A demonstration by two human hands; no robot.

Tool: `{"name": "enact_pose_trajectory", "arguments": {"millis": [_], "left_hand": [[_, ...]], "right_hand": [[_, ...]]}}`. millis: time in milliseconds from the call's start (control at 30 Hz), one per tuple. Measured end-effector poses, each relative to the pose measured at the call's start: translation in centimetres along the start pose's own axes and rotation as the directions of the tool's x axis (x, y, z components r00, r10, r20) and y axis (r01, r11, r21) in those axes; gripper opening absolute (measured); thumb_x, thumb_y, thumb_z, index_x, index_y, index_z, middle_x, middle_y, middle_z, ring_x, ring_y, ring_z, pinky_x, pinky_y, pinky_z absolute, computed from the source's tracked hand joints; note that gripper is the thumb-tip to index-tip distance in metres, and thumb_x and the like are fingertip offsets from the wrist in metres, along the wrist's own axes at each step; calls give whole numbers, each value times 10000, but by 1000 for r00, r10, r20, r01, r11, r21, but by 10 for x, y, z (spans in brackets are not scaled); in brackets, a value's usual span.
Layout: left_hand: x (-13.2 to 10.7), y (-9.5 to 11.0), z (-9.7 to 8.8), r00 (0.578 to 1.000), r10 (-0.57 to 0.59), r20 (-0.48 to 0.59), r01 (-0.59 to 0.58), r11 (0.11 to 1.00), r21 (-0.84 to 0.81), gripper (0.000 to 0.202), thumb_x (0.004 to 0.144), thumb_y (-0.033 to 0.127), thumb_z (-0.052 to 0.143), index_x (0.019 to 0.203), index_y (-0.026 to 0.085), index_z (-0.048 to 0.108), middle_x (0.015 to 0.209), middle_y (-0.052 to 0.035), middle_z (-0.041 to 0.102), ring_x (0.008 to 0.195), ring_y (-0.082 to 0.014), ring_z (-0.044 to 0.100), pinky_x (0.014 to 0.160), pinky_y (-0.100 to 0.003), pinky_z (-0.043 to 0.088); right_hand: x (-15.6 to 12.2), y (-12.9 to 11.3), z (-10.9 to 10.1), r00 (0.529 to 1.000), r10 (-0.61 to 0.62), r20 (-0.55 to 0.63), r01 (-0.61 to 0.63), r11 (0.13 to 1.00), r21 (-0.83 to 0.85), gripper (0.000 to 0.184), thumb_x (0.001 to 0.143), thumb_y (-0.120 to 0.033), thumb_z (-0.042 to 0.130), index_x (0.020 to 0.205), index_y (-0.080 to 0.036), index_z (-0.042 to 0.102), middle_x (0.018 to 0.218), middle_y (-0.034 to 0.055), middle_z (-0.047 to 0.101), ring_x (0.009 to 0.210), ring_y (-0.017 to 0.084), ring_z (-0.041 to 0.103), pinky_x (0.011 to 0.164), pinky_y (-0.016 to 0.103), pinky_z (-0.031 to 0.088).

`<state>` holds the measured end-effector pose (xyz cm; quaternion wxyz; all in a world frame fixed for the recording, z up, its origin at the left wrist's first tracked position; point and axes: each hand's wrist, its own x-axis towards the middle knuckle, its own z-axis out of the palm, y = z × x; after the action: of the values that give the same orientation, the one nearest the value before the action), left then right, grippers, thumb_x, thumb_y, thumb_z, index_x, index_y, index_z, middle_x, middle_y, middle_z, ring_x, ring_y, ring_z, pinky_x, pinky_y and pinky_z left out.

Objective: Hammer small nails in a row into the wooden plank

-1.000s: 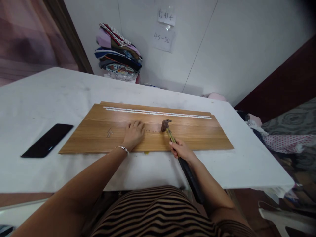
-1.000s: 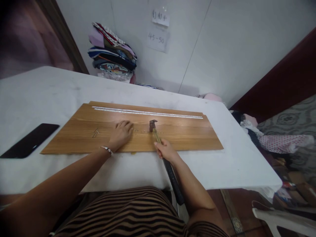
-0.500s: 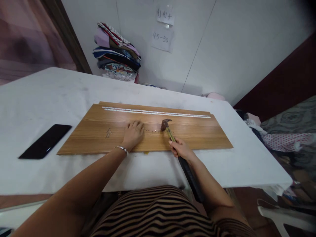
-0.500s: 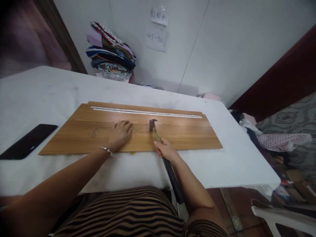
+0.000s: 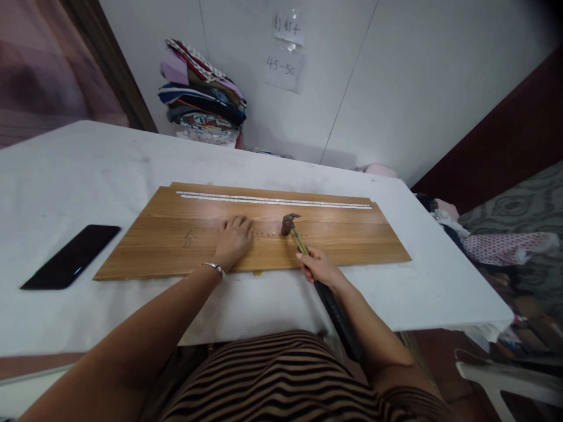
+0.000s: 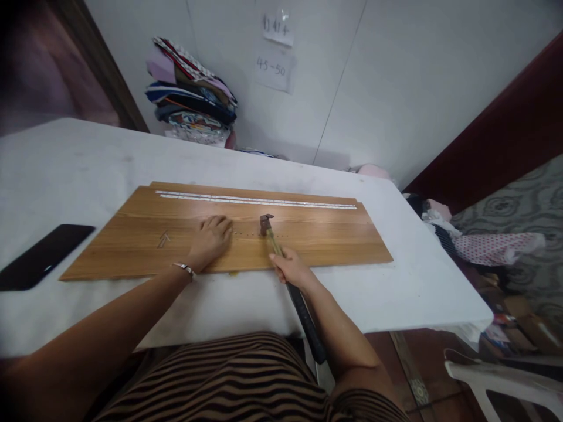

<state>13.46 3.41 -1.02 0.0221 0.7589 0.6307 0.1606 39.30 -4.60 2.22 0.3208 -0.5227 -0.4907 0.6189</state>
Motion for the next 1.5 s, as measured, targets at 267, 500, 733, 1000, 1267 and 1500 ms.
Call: {"name": "enact_pose_trajectory", "arguments": {"millis": [267, 500, 733, 1000, 1267, 1500], "left_hand": [[0, -1, 3, 1000, 5, -21, -6, 1000, -13, 399, 991, 304, 377, 1225, 215, 688, 1396, -145, 639, 1327, -307, 523, 1124, -504, 359], [-1, -1, 4, 1000, 0, -21, 0, 1000, -13, 399, 989, 297, 381, 1228, 205, 687, 1400, -153, 631, 1336, -310, 520, 1134, -506, 347], [0, 0, 1, 1000, -5, -6, 5, 1000, -29, 401, 987, 301, 383, 1224, 198, 689, 1401, -157, 633, 1335, -317, 520, 1128, -510, 352], [-1, 0, 2, 1000, 0, -11, 0, 999, -36, 394, 987, 301, 381, 1209, 205, 692, 1388, -157, 638, 1329, -314, 525, 1131, -509, 346], [0, -1, 4, 1000, 5, -17, -5, 1000, -22, 394, 986, 297, 381, 1216, 204, 687, 1390, -152, 636, 1329, -313, 520, 1128, -504, 344], [0, -2, 3, 1000, 7, -27, -8, 1000, -30, 385, 980, 292, 392, 1209, 216, 692, 1379, -144, 643, 1325, -308, 527, 1119, -496, 362]], "right_hand": [[-4, -7, 1, 1000, 17, 14, -17, 1000, -13, 448, 725, -599, 685, 762, -253, 402, 441, -125, 415, 354, 62, 328, 354, 212, 278], [-3, -4, 1, 1000, 20, -5, -20, 1000, -14, 449, 735, -602, 690, 767, -253, 409, 432, -123, 412, 349, 67, 338, 360, 212, 269], [-2, -5, 0, 1000, 22, -11, -22, 1000, -10, 473, 716, -618, 706, 771, -256, 407, 433, -126, 417, 340, 67, 333, 360, 216, 268], [2, -5, -2, 1000, -12, -1, 12, 1000, -1, 414, 742, -565, 666, 791, -256, 394, 449, -130, 403, 351, 68, 320, 358, 223, 281], [2, -5, -4, 1000, -14, 3, 14, 1000, -1, 434, 735, -578, 688, 762, -257, 398, 436, -122, 407, 351, 65, 308, 368, 227, 280], [1, -7, -3, 1000, -10, 7, 10, 1000, -14, 414, 757, -568, 666, 782, -259, 392, 437, -124, 415, 348, 70, 321, 367, 226, 271]]}}
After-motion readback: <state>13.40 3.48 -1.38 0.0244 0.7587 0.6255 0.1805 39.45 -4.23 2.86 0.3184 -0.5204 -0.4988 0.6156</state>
